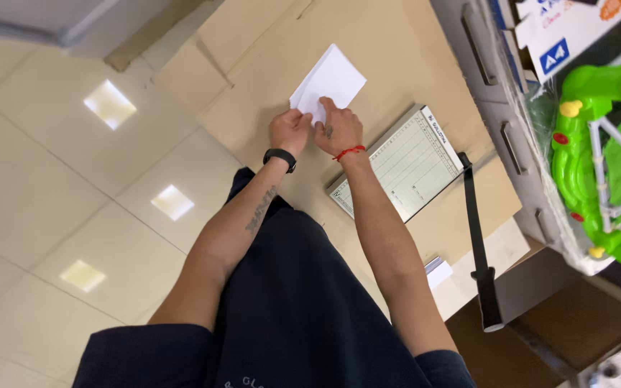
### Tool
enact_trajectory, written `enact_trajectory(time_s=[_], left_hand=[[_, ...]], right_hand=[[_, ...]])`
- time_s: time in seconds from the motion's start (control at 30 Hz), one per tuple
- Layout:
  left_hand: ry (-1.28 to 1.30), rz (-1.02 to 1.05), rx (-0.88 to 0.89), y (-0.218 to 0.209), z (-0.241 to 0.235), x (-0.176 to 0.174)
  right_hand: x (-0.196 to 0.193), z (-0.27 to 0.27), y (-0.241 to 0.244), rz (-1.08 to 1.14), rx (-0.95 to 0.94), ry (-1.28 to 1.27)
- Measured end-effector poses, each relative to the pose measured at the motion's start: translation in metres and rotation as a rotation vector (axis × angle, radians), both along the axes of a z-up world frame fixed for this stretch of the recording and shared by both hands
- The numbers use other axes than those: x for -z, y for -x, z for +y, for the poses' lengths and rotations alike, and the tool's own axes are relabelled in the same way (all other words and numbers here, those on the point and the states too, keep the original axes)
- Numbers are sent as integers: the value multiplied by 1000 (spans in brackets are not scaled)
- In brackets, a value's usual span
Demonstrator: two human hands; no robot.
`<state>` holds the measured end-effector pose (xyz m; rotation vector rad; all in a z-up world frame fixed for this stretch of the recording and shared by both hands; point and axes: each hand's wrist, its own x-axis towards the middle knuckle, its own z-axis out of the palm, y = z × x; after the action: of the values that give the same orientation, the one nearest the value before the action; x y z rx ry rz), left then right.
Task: The person uses a paper cutter to trim stacks of white paper on a cardboard work surface. They repeatedly align the paper against the cutter's guide, lower the blade to cut, then stack the trimmed pieces to the side. The process is repeated for multiple batches throughout the clip.
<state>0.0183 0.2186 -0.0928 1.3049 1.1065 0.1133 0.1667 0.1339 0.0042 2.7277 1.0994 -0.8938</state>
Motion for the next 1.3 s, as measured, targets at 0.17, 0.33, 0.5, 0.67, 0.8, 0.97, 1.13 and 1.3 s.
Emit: enact_trajectory(time_s=[0.17,0.33,0.5,0.67,0.8,0.97,1.13,1.3], left_hand=[[-83,28,22,-5,9,9],[-59,-23,222,9,17,5],[-80,34,708,12,-8,-41],[-8,16,778,-16,-85,-64],[-121,-53,842,-46,-143,-103],[-554,-441,1004,-90,-219,-101],[-890,-677,1054,-143,-292,-58],[-1116,-495,1330,-173,-329,-80]], right_hand=[[-18,-51,-8,44,261,-492],[-48,-131,14,169,936,-818],[7,-257,63,495,1361,-1039],[10,-344,117,404,1599,-1137],[29,-410,118,146,1893,-1231],[88,-486,78,-23,1943,-1302],[67,-490,24,-107,1829,-1529],[67,-496,-2,-109,1901,-1283]])
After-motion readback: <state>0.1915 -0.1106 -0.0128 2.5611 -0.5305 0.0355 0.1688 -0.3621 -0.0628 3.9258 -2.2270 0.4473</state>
